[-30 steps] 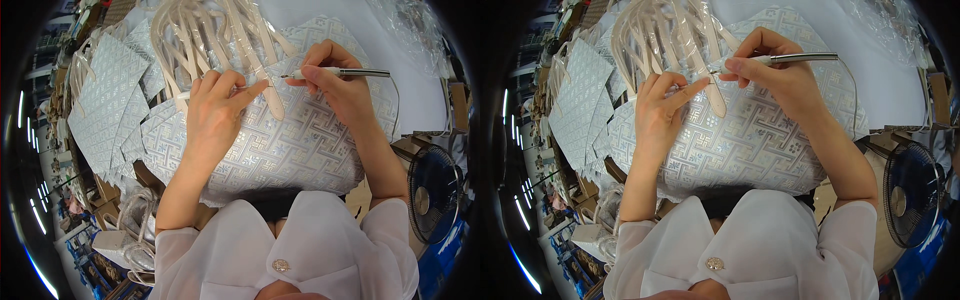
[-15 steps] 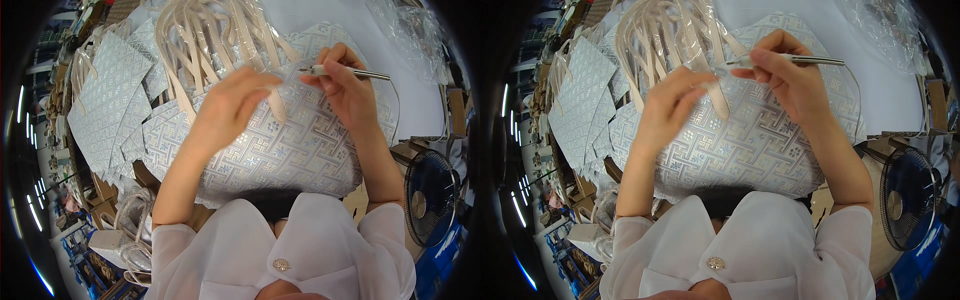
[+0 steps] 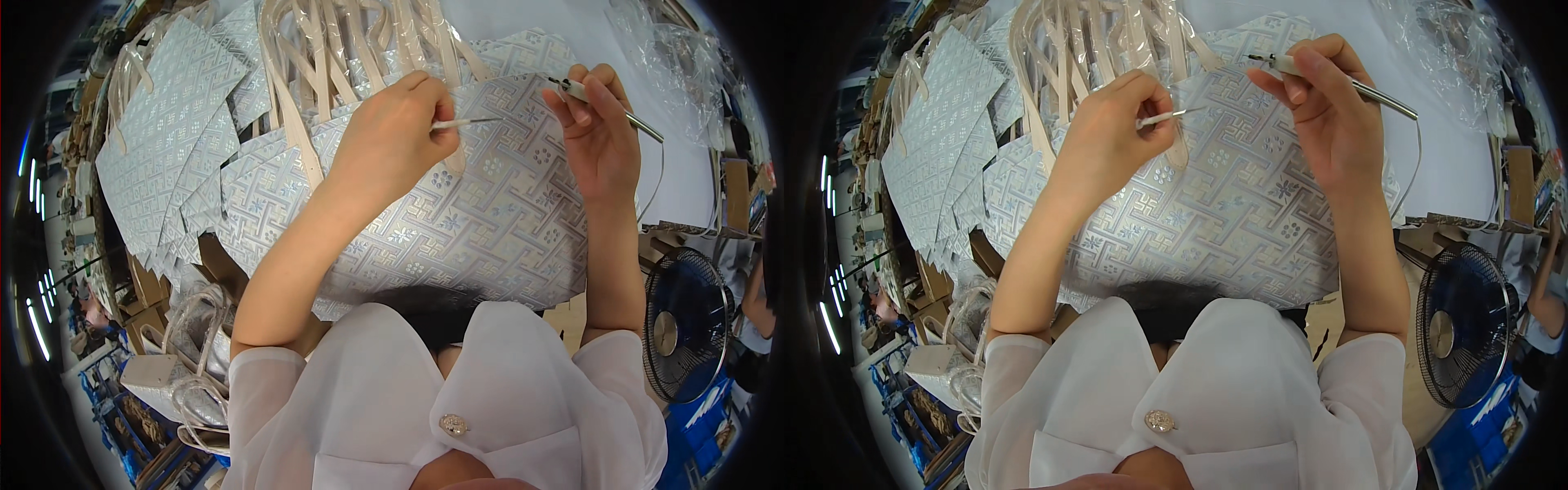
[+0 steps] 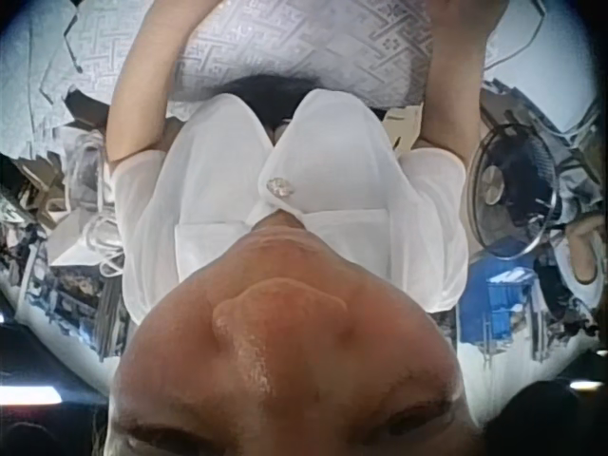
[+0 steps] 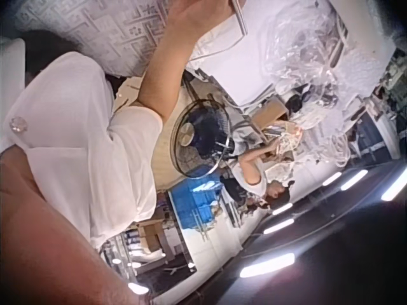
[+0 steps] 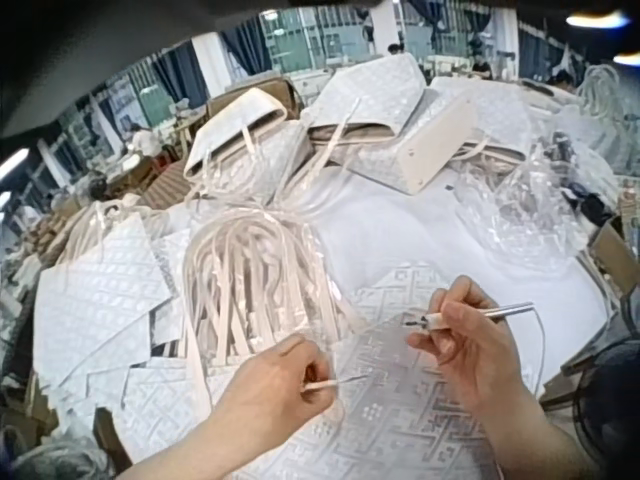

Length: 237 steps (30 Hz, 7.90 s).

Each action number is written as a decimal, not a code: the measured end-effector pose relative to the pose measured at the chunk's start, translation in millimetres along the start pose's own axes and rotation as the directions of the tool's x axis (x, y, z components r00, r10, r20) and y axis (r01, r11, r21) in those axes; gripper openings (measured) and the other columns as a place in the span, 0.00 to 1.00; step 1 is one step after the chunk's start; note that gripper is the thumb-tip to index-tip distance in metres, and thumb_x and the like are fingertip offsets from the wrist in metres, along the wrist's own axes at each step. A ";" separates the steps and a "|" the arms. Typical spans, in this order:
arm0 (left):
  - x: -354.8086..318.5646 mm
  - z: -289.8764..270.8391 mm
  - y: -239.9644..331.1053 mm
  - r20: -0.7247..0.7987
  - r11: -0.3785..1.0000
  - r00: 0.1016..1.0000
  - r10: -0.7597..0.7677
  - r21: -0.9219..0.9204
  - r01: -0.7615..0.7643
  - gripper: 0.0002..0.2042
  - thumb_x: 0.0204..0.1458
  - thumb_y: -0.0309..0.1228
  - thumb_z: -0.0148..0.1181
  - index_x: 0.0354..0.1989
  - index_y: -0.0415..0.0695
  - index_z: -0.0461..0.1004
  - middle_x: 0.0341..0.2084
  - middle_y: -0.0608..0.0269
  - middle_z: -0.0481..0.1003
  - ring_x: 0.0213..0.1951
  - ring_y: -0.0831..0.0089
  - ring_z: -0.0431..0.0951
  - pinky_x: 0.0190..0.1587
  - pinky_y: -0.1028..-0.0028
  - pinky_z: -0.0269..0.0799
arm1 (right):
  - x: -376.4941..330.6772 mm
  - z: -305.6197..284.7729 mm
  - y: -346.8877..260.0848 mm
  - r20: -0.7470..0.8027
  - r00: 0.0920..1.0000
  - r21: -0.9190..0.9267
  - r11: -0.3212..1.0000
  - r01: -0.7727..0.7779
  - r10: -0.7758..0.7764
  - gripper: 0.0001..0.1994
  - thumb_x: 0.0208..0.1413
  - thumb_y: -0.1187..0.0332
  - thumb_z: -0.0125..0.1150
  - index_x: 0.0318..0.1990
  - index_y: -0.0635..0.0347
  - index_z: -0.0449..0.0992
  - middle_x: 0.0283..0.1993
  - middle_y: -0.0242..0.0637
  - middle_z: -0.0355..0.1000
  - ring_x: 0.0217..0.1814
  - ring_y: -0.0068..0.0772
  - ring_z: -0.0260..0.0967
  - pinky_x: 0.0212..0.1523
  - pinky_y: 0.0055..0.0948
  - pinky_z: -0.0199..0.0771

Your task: The recorder marks and assembles components of white handbags at a production workstation.

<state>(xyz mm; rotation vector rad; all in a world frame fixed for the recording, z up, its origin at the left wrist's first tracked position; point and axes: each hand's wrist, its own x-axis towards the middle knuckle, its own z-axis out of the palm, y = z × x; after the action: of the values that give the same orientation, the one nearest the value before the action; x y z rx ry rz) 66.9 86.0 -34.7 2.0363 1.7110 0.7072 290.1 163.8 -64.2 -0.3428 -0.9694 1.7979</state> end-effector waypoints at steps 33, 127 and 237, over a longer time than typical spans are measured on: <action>6.2 -6.6 -22.7 0.035 0.877 0.978 -0.204 -0.438 0.199 0.07 0.51 0.22 0.64 0.33 0.42 0.70 0.26 0.69 0.77 0.32 0.83 0.74 0.36 0.81 0.69 | -2.2 24.5 22.7 0.191 0.973 -0.825 0.559 0.088 0.129 0.05 0.53 0.76 0.68 0.35 0.61 0.76 0.32 0.29 0.75 0.33 0.16 0.72 0.36 0.15 0.71; -86.7 -44.9 -61.0 -0.612 0.918 0.768 -0.188 0.169 0.359 0.10 0.50 0.31 0.65 0.28 0.37 0.72 0.22 0.57 0.75 0.24 0.60 0.77 0.27 0.66 0.71 | 31.7 123.2 81.1 0.352 0.909 -0.591 0.806 0.031 0.224 0.04 0.57 0.74 0.63 0.34 0.63 0.73 0.29 0.30 0.72 0.30 0.16 0.69 0.35 0.18 0.71; -9.0 -13.2 -21.5 -0.029 0.942 0.987 -0.155 -0.304 0.139 0.08 0.45 0.23 0.64 0.32 0.39 0.72 0.24 0.55 0.76 0.29 0.63 0.78 0.34 0.69 0.73 | -1.7 47.8 21.1 -0.040 0.974 -0.648 0.737 -0.194 0.222 0.04 0.56 0.77 0.61 0.32 0.61 0.72 0.28 0.27 0.68 0.27 0.13 0.64 0.34 0.20 0.73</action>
<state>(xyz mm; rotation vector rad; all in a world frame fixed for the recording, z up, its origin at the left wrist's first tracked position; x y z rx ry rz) 40.9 80.8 -38.0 1.6778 1.6470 0.9161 247.4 137.2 -49.9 -0.8845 -1.6361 1.6085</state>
